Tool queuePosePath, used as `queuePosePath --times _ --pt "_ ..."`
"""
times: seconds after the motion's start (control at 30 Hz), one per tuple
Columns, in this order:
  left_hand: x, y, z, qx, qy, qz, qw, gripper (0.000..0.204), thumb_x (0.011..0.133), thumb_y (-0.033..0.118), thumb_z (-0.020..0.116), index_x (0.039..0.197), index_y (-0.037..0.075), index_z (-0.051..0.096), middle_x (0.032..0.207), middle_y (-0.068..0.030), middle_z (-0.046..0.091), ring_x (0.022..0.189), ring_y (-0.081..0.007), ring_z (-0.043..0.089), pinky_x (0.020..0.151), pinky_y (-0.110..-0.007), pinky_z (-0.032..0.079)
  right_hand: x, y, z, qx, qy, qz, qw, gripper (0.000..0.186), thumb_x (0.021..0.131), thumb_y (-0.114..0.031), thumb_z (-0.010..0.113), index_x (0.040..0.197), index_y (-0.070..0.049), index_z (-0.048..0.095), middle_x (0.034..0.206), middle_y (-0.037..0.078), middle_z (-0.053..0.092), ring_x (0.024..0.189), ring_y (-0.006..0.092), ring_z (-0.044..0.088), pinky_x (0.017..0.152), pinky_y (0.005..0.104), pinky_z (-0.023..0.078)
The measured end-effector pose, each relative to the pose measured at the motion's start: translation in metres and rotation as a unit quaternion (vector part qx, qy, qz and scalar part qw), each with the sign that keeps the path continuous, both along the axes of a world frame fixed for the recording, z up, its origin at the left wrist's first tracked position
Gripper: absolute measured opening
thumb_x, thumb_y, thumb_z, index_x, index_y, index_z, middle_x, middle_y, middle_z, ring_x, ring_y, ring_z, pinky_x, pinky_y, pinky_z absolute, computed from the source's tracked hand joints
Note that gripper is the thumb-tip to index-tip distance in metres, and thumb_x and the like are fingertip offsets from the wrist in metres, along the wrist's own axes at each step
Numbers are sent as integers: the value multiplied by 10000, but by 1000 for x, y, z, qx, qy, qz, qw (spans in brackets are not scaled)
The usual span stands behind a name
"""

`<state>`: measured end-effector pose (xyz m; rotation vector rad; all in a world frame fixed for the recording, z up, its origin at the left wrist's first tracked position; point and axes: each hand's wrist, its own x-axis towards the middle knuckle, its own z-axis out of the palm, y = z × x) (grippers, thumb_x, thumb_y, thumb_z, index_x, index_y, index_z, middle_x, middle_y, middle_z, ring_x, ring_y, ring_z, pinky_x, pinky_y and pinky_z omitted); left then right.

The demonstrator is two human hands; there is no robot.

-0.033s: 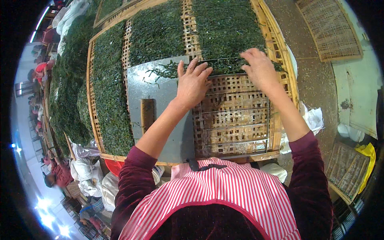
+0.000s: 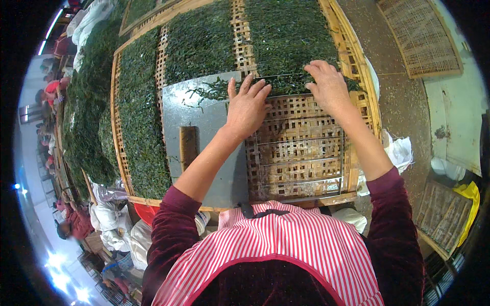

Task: The person repeatedly picks handfuls of green leaves from a large pile and places them into rectangular sections of a wooden tray. They use both hands to spread and flatten the leaves within each section, then move to the next empty section and repeat the process.

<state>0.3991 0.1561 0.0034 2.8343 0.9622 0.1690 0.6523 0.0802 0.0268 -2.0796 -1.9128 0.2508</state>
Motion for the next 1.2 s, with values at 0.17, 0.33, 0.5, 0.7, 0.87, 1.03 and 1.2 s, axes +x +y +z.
queuePosePath --times 0.17,0.33,0.5,0.7,0.87,1.03,1.2 --pt "5 -10 -8 -13 43 -32 998 576 911 312 669 1430 121 505 1523 -50 458 1469 -263 322 1203 -595 109 -4 -12 -16 68 23 -183 980 366 918 -104 638 1282 -80 603 1372 140 567 1285 322 522 1090 494 386" --pt "20 -5 -22 -22 23 -78 996 601 921 310 649 1457 107 468 1554 -63 418 1469 -252 327 1216 -568 106 7 -32 -13 -5 43 15 999 267 915 -99 623 1175 -101 684 1258 104 657 1255 281 554 1088 485 392" --pt "29 -9 -16 -74 -4 -34 997 583 873 241 710 1412 132 516 1542 -86 430 1440 -273 377 1209 -527 173 42 -25 1 36 40 -130 990 301 868 -180 704 1161 -108 696 1162 111 680 1082 299 638 956 481 465" --pt "72 -25 -18 -43 -25 -102 994 572 872 265 711 1397 133 528 1519 -82 453 1462 -279 329 1210 -530 173 26 -4 -23 -37 -43 -21 998 150 869 -222 702 993 -150 748 979 79 679 991 289 637 862 461 482" --pt "78 -20 -21 -41 12 -90 995 537 894 252 682 1391 113 531 1498 -93 475 1438 -286 370 1204 -527 199 50 -13 -16 -29 -66 -86 994 134 868 -166 686 987 -169 748 918 80 660 961 286 647 826 482 475" --pt "97 -35 -28 -58 -68 -77 993 543 860 186 689 1361 54 528 1449 -135 498 1385 -315 432 1179 -512 258 31 -18 -22 3 -51 3 999 250 853 -75 663 1097 -105 712 988 110 694 997 296 651 892 456 487" --pt "103 -37 -32 -102 -34 -81 991 634 863 236 687 1430 61 464 1507 -140 456 1422 -312 389 1197 -489 241 37 -20 -22 -37 71 -47 996 319 899 -32 563 1168 -116 711 1137 125 706 1067 302 655 914 457 485"
